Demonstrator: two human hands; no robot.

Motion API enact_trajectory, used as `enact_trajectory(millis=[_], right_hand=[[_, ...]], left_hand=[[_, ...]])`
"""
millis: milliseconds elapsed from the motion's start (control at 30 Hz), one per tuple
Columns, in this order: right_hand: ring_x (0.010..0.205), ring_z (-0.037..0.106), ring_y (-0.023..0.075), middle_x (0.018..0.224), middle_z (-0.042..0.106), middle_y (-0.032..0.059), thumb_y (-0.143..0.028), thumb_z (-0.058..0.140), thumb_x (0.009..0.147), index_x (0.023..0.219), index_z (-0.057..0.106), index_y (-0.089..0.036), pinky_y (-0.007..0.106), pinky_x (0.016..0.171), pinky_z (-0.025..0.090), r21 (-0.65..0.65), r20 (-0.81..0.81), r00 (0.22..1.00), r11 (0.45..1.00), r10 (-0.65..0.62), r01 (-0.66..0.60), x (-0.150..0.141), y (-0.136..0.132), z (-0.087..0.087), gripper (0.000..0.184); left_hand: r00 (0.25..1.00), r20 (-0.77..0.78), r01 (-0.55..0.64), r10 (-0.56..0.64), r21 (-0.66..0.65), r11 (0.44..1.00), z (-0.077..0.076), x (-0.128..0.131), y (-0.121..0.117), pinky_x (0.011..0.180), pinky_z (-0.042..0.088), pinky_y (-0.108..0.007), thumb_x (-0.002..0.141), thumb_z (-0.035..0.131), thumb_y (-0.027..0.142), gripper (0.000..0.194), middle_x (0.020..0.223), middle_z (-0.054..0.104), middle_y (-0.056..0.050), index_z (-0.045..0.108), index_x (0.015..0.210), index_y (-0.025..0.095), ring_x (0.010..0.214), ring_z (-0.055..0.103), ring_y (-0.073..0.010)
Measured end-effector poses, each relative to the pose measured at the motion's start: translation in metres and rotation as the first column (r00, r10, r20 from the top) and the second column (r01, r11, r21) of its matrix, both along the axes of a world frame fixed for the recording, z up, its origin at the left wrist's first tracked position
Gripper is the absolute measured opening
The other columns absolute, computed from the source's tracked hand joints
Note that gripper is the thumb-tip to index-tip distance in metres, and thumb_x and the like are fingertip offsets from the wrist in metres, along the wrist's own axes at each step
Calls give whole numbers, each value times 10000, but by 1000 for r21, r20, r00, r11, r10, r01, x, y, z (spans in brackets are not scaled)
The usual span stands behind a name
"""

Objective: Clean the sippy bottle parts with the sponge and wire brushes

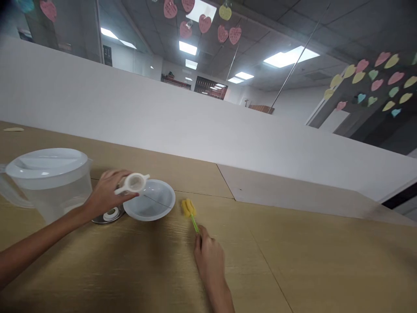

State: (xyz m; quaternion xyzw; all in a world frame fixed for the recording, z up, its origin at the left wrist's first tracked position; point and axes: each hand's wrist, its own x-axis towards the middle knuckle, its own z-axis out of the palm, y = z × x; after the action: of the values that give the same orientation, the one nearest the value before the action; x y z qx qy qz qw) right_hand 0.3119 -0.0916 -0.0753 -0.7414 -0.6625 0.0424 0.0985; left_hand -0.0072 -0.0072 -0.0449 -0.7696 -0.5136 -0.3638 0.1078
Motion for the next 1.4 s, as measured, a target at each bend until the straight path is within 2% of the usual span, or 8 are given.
enact_trajectory(millis=[100,167,333,500,933,1033,1200,1400], right_hand=[[826,688,216,889,726,109,-178,337,923,1145,603,-185,250,633,409,-76,50,999,997,12,-8,-3,9,-14,346],[827,687,213,878,722,113,-180,346,922,1034,641,-176,253,649,419,-97,71,997,995,34,-27,-8,14,-23,316],[848,680,215,922,713,131,-202,398,905,988,650,-167,266,684,438,-144,109,990,987,84,-68,-30,26,-39,267],[844,681,245,937,708,141,-180,346,913,1076,607,-136,300,664,449,-124,130,983,986,127,-111,-40,31,-49,311],[848,680,229,964,704,100,-288,307,959,1036,580,-182,291,646,426,-77,61,991,991,118,-113,-36,27,-59,302],[842,677,218,947,707,83,-339,267,970,995,580,-193,280,635,415,-45,-12,994,993,112,-112,-35,27,-53,346],[810,659,195,978,690,79,-367,256,969,1006,559,-186,266,606,384,97,-64,990,988,129,-123,-42,43,-25,355],[829,650,197,977,683,80,-298,368,943,1091,530,-173,261,600,344,94,15,978,974,206,-206,-72,75,1,252]], left_hand=[[909,415,68,26,-211,975,-24,1,-27,795,532,-382,783,585,504,471,1047,662,-67,552,1138,197,931,629,-244],[873,486,171,-29,-251,953,-44,5,-45,761,546,-373,772,597,498,466,1000,663,-57,563,1125,197,887,637,-235],[914,387,193,-124,-145,971,-87,24,-73,801,529,-450,707,671,446,379,1006,633,-100,645,1007,215,928,602,-272],[966,234,169,-111,-245,955,-104,32,-80,803,536,-441,705,674,444,371,978,646,-76,646,1011,236,904,595,-267],[912,398,192,-95,-210,959,-104,21,-75,896,492,-438,691,681,524,708,1176,599,-122,452,1276,194,1069,561,-284],[902,427,124,-61,-122,985,-84,-1,-56,913,477,-405,885,455,418,413,1191,583,-122,473,1220,176,1103,547,-243],[981,-27,-187,193,-400,897,-46,-26,1,933,457,-335,901,336,125,360,1157,626,-109,508,1216,155,1082,580,-190],[938,-250,-341,240,-540,769,-51,-26,35,793,506,-376,717,580,42,261,971,680,-209,650,963,94,974,641,-313]])
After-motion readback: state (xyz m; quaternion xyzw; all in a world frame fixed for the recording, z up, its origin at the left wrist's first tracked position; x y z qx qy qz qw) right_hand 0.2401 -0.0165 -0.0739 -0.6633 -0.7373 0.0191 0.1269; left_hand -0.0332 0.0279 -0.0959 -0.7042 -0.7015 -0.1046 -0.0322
